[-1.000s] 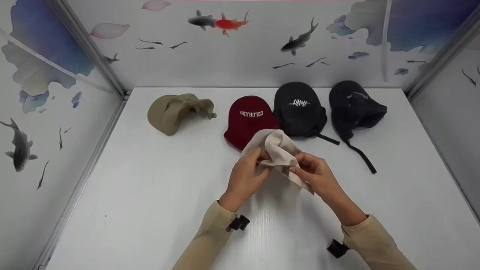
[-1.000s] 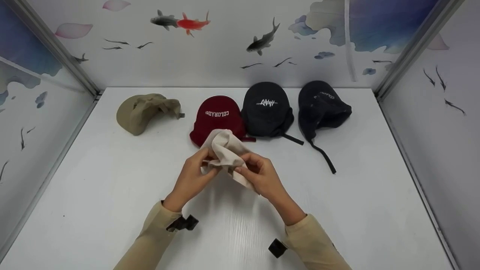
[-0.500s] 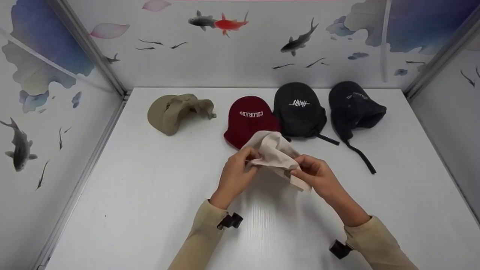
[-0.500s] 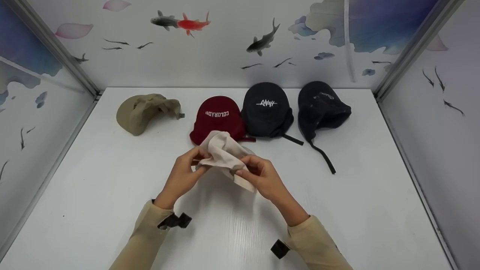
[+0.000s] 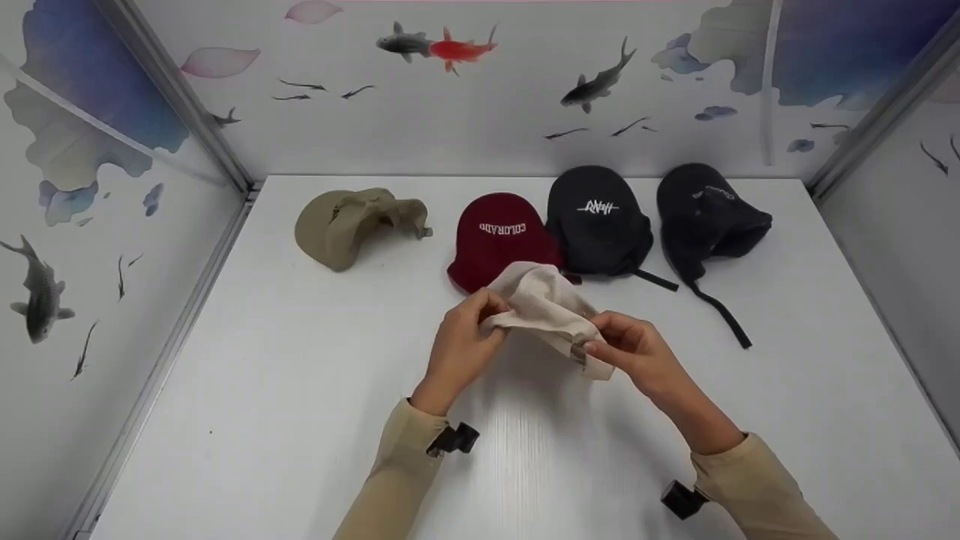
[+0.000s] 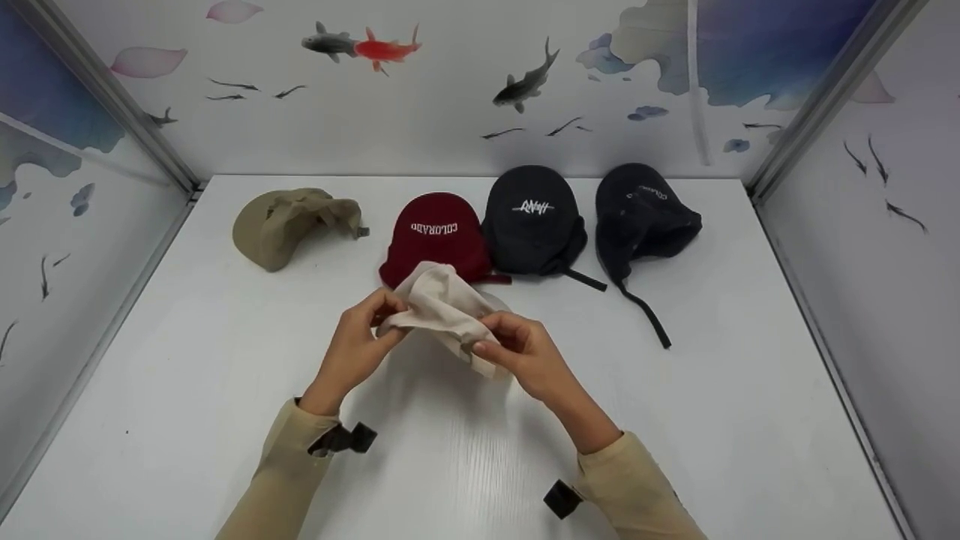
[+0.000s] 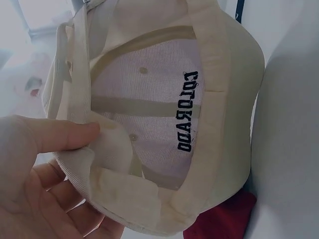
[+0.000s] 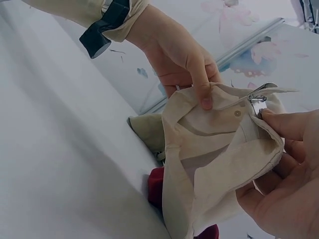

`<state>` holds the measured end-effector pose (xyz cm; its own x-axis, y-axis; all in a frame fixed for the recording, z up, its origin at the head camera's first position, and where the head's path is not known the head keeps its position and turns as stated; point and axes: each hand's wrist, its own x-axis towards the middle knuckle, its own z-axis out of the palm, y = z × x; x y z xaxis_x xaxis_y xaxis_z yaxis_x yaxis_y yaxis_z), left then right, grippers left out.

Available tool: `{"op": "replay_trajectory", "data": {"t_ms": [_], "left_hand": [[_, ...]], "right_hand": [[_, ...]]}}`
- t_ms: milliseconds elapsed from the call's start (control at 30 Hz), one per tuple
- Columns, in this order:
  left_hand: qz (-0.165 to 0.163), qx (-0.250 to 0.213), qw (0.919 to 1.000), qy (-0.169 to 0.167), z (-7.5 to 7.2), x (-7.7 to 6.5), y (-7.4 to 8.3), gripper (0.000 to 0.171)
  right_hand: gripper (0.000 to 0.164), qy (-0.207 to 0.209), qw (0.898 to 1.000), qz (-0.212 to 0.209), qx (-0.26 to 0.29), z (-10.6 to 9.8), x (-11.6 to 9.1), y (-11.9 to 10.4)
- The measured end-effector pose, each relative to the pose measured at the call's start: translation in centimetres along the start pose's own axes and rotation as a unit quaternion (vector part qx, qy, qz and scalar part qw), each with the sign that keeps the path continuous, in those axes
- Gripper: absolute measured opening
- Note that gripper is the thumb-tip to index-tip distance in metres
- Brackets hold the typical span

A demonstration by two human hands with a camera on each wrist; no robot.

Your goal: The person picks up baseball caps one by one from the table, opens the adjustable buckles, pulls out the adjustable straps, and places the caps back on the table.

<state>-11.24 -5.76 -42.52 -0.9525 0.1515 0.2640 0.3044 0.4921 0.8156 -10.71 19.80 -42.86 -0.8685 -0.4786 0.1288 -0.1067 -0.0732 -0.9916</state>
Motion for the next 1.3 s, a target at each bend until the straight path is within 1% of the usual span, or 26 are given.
{"op": "replay_trajectory", "data": {"t_ms": [167, 300, 433, 533, 600, 733, 833, 933, 1033, 1067, 1167, 1233, 1300], "left_hand": [[0.002, -0.019, 0.9991, -0.038, 0.1, -0.2, 0.5, 0.021], [0.014, -0.023, 0.9978, -0.061, 0.4, -0.4, 1.0, 0.030], [0.036, -0.005, 0.9967, -0.072, 0.9, -0.7, 1.5, 0.039], [0.062, 0.028, 0.9955, -0.066, 1.4, -0.9, 1.9, 0.045], [0.081, 0.053, 0.9939, -0.052, 1.8, -1.0, 2.1, 0.049], [0.118, 0.097, 0.9882, -0.001, 2.8, -1.3, 2.3, 0.056], [0.156, 0.126, 0.9786, 0.044, 3.6, -1.5, 2.3, 0.063], [0.194, 0.166, 0.9631, 0.085, 4.3, -1.5, 2.2, 0.071], [0.220, 0.203, 0.9467, 0.118, 4.9, -1.4, 2.2, 0.076], [0.227, 0.215, 0.9410, 0.128, 5.0, -1.3, 2.2, 0.074], [0.247, 0.235, 0.9279, 0.151, 5.2, -1.0, 2.3, 0.061], [0.259, 0.245, 0.9192, 0.167, 5.1, -0.9, 2.4, 0.048], [0.266, 0.248, 0.9143, 0.178, 4.9, -0.8, 2.4, 0.032]], "right_hand": [[0.025, 0.019, 1.000, 0.003, 0.005, 0.2, 0.0, -0.2], [0.024, 0.026, 1.000, -0.009, 0.004, 0.3, 0.2, -0.2], [0.024, 0.028, 0.999, -0.013, 0.012, 0.4, 0.3, -0.1], [0.025, 0.031, 0.999, -0.008, 0.014, 0.5, 0.3, -0.1], [0.025, 0.036, 0.999, -0.005, 0.013, 0.5, 0.3, -0.1], [0.024, 0.049, 0.999, -0.005, 0.009, 0.6, 0.3, -0.2], [0.022, 0.058, 0.998, -0.004, 0.007, 0.7, 0.3, -0.4], [0.021, 0.064, 0.998, 0.005, 0.011, 0.9, 0.3, -0.7], [0.020, 0.063, 0.998, 0.008, 0.011, 1.0, 0.4, -0.8], [0.020, 0.063, 0.998, 0.009, 0.012, 1.1, 0.4, -0.8], [0.020, 0.062, 0.998, 0.009, 0.017, 1.0, 0.4, -0.8], [0.020, 0.064, 0.998, 0.011, 0.021, 0.9, 0.3, -0.7], [0.021, 0.067, 0.997, 0.013, 0.019, 0.8, 0.2, -0.7]]}}
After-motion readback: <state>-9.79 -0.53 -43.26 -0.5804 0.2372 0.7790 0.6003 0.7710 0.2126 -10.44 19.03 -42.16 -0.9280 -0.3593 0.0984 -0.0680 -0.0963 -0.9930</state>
